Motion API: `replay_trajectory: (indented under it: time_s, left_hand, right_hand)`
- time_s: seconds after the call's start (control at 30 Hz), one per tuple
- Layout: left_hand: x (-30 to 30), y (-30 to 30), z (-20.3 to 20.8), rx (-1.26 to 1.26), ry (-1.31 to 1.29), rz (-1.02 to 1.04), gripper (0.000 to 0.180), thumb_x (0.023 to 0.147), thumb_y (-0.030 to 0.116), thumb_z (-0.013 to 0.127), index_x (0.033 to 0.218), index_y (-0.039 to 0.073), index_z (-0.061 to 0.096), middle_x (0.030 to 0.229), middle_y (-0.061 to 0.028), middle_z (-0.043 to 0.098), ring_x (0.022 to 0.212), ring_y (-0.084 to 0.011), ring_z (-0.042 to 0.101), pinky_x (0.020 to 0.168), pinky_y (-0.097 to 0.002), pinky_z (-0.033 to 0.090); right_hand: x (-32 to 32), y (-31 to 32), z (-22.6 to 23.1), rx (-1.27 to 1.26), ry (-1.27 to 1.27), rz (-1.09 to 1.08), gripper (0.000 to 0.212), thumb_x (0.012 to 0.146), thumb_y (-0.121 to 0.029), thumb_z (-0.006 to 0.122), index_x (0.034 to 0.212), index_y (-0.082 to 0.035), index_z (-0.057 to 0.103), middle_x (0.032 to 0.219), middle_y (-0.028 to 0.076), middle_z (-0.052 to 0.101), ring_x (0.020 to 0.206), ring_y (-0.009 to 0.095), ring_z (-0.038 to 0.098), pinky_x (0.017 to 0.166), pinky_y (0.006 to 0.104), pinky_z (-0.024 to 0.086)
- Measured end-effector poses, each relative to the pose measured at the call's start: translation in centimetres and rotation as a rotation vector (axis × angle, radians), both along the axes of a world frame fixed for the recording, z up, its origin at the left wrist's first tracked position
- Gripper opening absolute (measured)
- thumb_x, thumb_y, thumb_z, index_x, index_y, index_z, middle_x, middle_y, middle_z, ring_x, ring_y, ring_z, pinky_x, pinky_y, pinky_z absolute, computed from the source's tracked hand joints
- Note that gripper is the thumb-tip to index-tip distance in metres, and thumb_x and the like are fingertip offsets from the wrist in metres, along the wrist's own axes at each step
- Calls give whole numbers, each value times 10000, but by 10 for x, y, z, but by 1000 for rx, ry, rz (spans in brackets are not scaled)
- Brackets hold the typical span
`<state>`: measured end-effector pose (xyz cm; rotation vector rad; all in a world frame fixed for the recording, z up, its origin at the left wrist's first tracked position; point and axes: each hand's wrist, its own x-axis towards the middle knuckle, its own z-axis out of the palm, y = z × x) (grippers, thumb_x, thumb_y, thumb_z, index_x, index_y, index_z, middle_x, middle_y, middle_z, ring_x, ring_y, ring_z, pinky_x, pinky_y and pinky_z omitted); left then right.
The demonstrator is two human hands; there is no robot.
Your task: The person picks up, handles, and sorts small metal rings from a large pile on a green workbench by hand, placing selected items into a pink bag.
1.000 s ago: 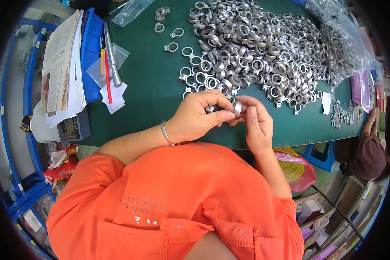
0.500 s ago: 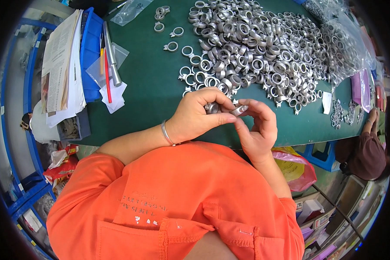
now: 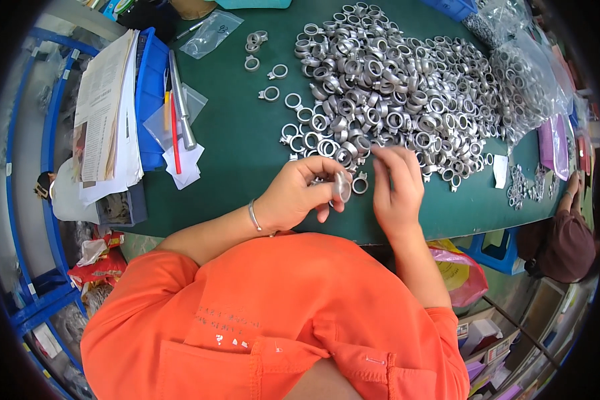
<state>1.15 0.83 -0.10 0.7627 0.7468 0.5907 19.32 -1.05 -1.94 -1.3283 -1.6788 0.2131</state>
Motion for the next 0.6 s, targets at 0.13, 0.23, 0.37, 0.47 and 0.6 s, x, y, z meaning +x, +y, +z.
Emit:
replay_trajectory:
  time_s: [0.13, 0.23, 0.37, 0.47, 0.6]
  left_hand:
    - [-2, 3, 7, -191, -322, 131, 119, 790, -24, 520, 905, 7, 532, 869, -123, 560, 654, -171, 578, 439, -213, 455]
    - [-10, 6, -3, -126, -196, 42, 71, 806, 4, 556, 872, 13, 532, 826, -106, 556, 651, -119, 550, 413, -174, 370]
    - [-1, 3, 7, 27, 75, 40, 144, 804, 40, 624, 927, 9, 555, 767, -50, 557, 589, -48, 493, 417, -152, 311]
    - [4, 2, 9, 133, 90, 36, 145, 786, 42, 650, 912, 4, 587, 817, -29, 575, 598, -40, 496, 449, -158, 332]
    - [5, 2, 4, 555, 147, 60, 117, 745, 16, 675, 845, 11, 616, 838, -23, 578, 677, -79, 520, 567, -198, 405]
  right_hand:
    - [4, 14, -11, -149, -97, 55, 171, 683, 2, 654, 839, -42, 599, 756, 78, 527, 709, 265, 507, 644, 350, 397]
    - [4, 8, -7, -168, 72, 90, 146, 693, 25, 653, 816, -30, 598, 732, 79, 546, 692, 240, 524, 618, 315, 423]
    - [2, -6, 5, -173, 214, 257, 159, 692, 64, 649, 820, -20, 603, 776, 86, 586, 682, 220, 568, 599, 277, 458]
    - [-3, -17, 10, -163, 228, 309, 153, 682, 68, 651, 799, -20, 606, 774, 96, 583, 700, 227, 574, 605, 280, 460]
    - [-1, -23, 10, -235, 443, 343, 228, 750, 34, 637, 956, 2, 546, 880, 106, 584, 770, 189, 582, 674, 270, 474]
